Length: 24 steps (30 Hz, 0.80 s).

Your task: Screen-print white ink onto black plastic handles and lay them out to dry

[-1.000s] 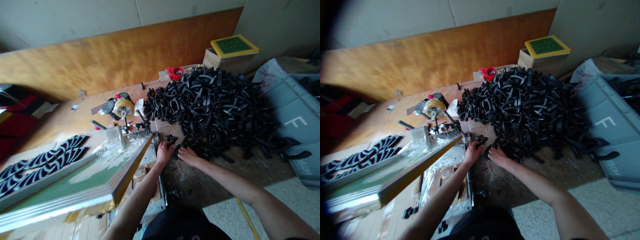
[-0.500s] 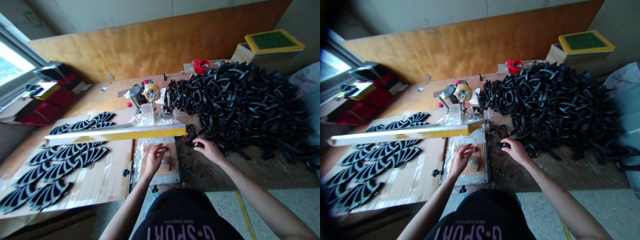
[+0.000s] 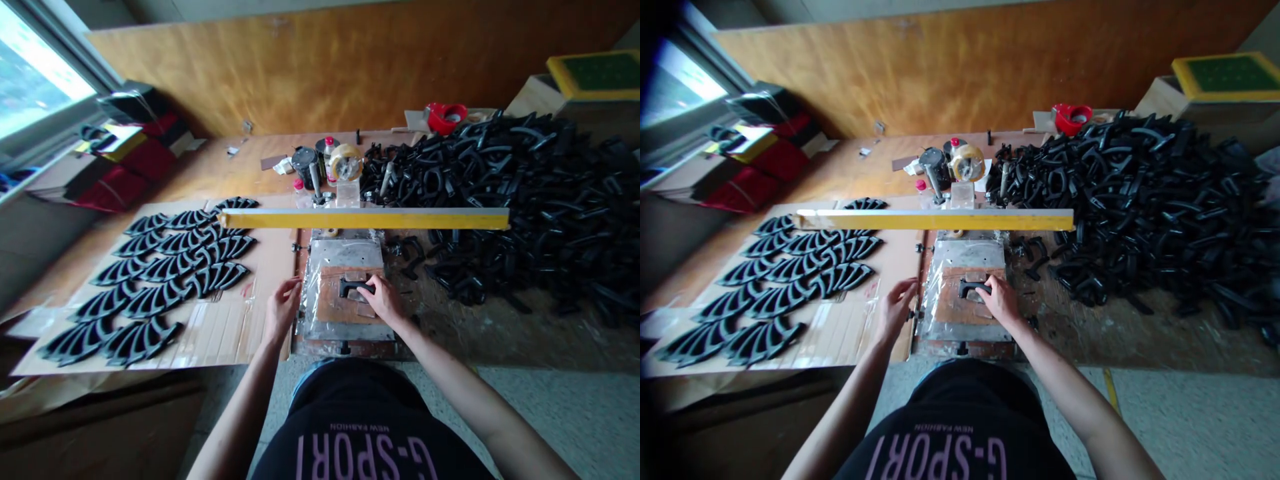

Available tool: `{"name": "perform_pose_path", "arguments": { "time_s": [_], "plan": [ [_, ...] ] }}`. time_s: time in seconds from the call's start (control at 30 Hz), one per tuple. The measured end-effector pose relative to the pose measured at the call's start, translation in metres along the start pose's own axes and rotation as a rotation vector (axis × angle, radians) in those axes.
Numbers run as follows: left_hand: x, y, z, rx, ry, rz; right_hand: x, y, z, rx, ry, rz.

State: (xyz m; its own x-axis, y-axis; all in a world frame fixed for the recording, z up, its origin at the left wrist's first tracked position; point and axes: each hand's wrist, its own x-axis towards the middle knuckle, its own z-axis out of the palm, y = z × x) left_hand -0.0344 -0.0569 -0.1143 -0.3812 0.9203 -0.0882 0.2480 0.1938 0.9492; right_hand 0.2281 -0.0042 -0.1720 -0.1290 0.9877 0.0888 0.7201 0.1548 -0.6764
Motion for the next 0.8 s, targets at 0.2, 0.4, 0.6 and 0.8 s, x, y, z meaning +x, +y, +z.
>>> {"name": "perform_pose_path", "arguments": {
  "time_s": [0.2,0.4,0.6,0.8],
  "plan": [
    [0.039,0.068,-0.008,-0.244,0.102,0.224,-0.007,-0.002,-0.003,-0.164,0.039,-0.086],
    [0.051,0.122,-0.011,-0.406,-0.048,0.287,0.024,0.02,-0.053,-0.018,0.231,-0.029],
    [0.002,0.043,-0.026,-0.198,-0.236,-0.074,0.077,-0.001,-0.102,0.031,0.357,-0.119],
    [-0.006,-0.041,-0.001,-0.046,-0.275,-0.159,0.096,-0.077,-0.053,-0.358,-0.046,-0.399]
  ]
}}
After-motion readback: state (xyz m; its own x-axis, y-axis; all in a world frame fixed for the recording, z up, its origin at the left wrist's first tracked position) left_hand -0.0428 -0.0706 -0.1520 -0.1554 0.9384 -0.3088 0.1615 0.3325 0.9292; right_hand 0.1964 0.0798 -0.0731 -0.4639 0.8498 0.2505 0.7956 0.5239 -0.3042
